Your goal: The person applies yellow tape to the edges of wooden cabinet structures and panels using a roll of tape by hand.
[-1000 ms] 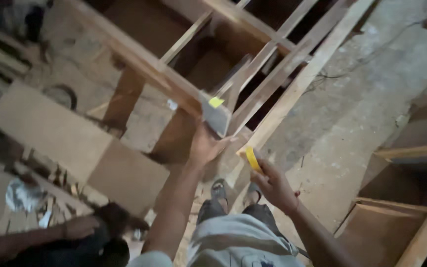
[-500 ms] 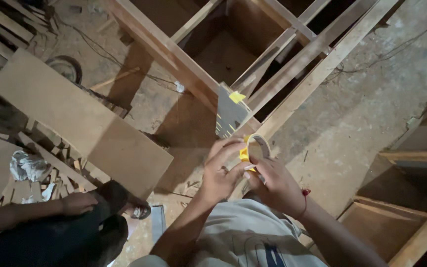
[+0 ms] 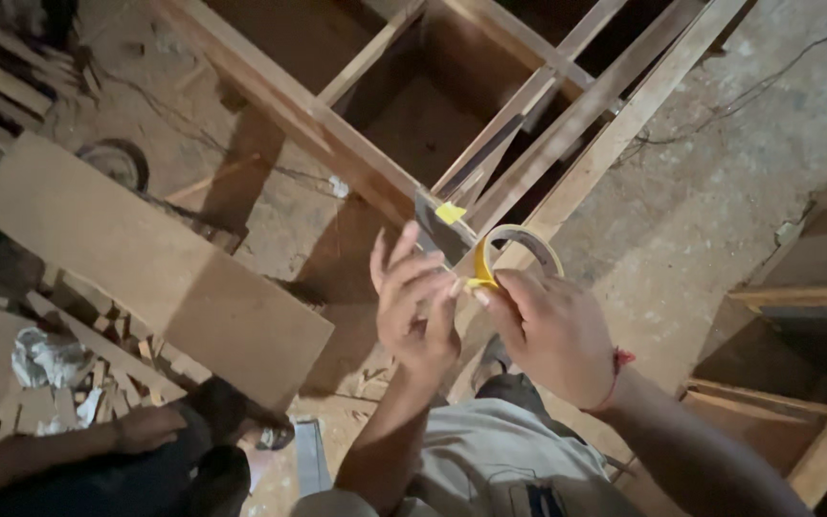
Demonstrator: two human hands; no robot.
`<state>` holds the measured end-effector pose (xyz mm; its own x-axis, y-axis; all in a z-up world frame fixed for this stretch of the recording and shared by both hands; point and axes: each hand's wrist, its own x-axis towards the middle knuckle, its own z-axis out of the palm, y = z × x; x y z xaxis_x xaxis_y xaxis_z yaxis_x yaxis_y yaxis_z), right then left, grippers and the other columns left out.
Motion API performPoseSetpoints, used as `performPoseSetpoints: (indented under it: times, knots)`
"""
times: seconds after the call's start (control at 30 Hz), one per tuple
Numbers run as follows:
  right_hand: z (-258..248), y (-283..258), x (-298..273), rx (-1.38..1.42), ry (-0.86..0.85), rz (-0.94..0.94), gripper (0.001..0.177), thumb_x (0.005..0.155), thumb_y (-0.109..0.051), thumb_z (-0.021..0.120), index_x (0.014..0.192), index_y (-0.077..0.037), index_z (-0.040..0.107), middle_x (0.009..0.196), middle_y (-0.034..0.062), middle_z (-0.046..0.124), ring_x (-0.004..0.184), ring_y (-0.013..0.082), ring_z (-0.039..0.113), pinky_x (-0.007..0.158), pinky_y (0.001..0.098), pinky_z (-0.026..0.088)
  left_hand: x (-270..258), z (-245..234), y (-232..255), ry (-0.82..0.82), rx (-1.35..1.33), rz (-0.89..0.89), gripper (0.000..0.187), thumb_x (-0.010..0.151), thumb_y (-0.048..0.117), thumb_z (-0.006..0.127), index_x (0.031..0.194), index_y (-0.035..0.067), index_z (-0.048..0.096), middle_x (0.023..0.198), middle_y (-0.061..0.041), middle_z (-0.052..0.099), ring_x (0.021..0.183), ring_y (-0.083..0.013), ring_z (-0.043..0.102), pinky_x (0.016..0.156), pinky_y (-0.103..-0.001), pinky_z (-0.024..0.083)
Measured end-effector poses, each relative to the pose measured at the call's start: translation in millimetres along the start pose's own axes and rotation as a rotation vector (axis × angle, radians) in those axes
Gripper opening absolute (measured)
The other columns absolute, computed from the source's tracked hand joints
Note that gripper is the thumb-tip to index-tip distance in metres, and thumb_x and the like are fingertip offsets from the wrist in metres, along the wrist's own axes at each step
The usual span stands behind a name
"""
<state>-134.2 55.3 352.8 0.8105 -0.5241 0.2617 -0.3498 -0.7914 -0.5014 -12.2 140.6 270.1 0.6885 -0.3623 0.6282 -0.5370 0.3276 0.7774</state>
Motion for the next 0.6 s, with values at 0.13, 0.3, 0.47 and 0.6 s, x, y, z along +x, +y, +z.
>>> performPoseSetpoints:
  times: [0.13,0.3,0.47,0.6]
  knots:
    - [-3,3,21,-0.039,0.065,-0.124,0.018,0.093,-0.018,0.069,0.104,-0.004,0.065,0.079,0.0145,0.069,0.067,0.0347,0.066,0.060,0.0450,0.050,11,13,-15,0.052,0.015,-0.007,0.001,0.093,0.003,0.070,0.094,0.002,0.069,0.121,-0.013,0.066,0.143,-0.0387,0.055,0.130,-0.058,0.029]
    - [2,19,32,-0.027,-0.017,-0.100,0.014,0.091,-0.016,0.071,0.098,-0.005,0.067,0.070,0.0136,0.066,0.064,0.0338,0.065,0.061,0.0451,0.051,4,30,-39,0.117,-0.143,-0.054,0.005,0.097,0.005,0.071,0.100,0.002,0.069,0.133,-0.015,0.055,0.150,-0.0414,0.048,0.125,-0.054,0.039]
    - [-4,37,39,0.046,-0.040,-0.230,0.016,0.087,-0.014,0.069,0.100,-0.004,0.069,0.078,0.0139,0.068,0.070,0.0339,0.066,0.064,0.0448,0.052,1,39,-46,0.164,-0.234,-0.037,0.030,0.102,0.016,0.070,0.127,0.006,0.057,0.148,-0.014,0.048,0.149,-0.0356,0.046,0.126,-0.047,0.038]
    - [-6,44,45,0.089,-0.113,-0.237,0.012,0.088,-0.014,0.071,0.095,-0.005,0.070,0.077,0.0124,0.069,0.072,0.0338,0.067,0.066,0.0440,0.052,5,45,-47,0.182,-0.477,-0.182,0.075,0.096,0.029,0.075,0.154,0.004,0.035,0.153,-0.015,0.042,0.148,-0.0315,0.043,0.126,-0.043,0.033]
